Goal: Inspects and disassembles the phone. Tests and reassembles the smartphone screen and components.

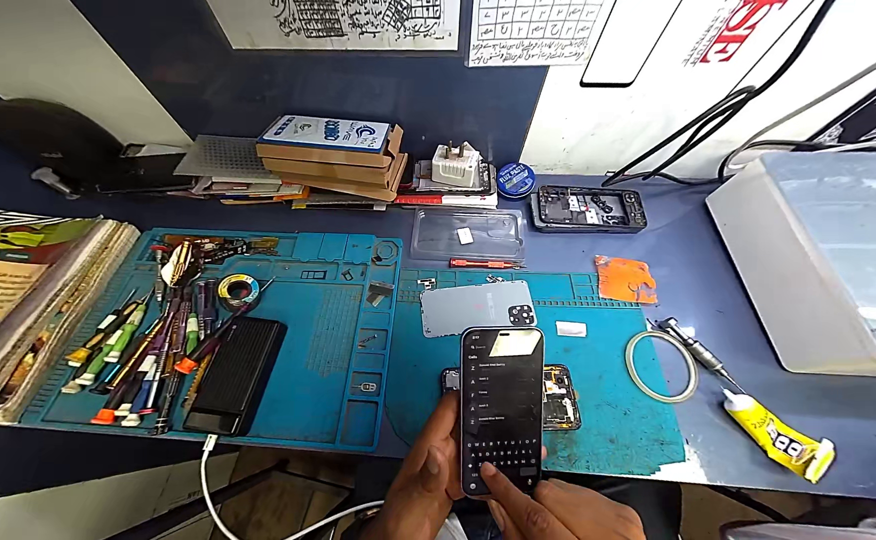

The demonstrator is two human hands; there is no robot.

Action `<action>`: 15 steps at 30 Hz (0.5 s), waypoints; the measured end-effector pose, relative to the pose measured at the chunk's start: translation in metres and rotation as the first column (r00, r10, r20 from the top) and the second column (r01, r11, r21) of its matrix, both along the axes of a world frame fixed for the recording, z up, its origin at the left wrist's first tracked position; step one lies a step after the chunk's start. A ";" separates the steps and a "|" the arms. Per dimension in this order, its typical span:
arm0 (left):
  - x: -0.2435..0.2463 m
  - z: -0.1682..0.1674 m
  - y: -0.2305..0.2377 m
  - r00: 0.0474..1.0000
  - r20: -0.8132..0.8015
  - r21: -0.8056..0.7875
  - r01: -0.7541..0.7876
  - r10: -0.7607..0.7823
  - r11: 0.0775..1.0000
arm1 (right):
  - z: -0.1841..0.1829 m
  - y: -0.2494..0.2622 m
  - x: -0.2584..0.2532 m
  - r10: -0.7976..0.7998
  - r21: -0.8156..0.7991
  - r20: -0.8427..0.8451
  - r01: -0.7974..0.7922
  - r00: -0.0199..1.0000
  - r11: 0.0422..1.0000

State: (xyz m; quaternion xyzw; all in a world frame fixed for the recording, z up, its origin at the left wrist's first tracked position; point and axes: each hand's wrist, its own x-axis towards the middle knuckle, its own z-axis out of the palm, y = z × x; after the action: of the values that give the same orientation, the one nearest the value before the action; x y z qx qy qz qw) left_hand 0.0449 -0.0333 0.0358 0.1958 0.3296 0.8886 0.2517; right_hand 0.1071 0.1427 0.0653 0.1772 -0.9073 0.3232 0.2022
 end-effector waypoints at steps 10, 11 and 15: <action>0.002 -0.004 -0.001 1.000 -0.008 0.005 0.000 0.000 1.000 | 0.000 -0.002 -0.001 0.032 0.016 -0.009 -0.032 0.999 0.999; 0.002 -0.003 -0.001 1.000 -0.009 -0.005 -0.004 0.004 1.000 | 0.000 -0.003 -0.002 0.035 0.021 -0.009 -0.035 0.999 0.999; 0.003 -0.003 -0.001 1.000 -0.017 -0.021 -0.005 0.005 1.000 | -0.001 -0.005 -0.004 0.025 0.058 0.000 -0.025 1.000 0.998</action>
State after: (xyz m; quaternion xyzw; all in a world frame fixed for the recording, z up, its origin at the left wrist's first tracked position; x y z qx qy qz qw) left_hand 0.0474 -0.0343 0.0332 0.2001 0.3415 0.8840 0.2487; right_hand 0.1033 0.1375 0.0639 0.1945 -0.9140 0.2990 0.1932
